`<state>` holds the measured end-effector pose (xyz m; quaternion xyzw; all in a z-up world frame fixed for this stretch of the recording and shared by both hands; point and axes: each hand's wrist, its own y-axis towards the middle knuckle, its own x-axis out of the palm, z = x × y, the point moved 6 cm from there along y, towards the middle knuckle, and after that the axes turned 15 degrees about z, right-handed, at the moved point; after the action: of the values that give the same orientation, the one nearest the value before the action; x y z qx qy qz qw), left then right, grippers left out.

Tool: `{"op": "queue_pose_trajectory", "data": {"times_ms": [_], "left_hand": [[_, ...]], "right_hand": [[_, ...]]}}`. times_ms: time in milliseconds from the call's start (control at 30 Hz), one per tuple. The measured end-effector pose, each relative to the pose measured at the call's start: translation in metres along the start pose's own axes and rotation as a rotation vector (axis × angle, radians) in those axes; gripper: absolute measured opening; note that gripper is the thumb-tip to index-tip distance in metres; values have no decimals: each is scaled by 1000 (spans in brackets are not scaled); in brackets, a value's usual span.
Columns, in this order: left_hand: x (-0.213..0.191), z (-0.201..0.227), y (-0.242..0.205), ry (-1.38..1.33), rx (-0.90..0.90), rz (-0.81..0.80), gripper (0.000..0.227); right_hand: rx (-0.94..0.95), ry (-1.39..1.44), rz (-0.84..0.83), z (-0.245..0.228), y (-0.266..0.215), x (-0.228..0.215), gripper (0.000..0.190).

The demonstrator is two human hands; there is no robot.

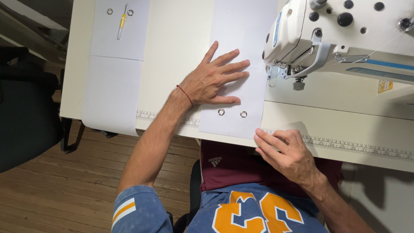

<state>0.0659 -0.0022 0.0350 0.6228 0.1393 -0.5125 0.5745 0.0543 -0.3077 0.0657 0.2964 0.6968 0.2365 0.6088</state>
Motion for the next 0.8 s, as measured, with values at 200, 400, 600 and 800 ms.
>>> {"op": "queue_pose_trajectory", "data": {"times_ms": [200,400,600,800], "left_hand": [[3,-3,2,-14,-10,-42,82],[0,-1,4,-1,-4,-52,83],[2,-2,3,0,7,-31,81],[3,-3,3,4,1,-64,82]], "right_hand": [[-5,-23,11,0,1,1,29],[-8,-29,-1,0,1,0,29],[-2,-35,0,0,1,1,28],[-6,-29,0,1,0,1,29]]}}
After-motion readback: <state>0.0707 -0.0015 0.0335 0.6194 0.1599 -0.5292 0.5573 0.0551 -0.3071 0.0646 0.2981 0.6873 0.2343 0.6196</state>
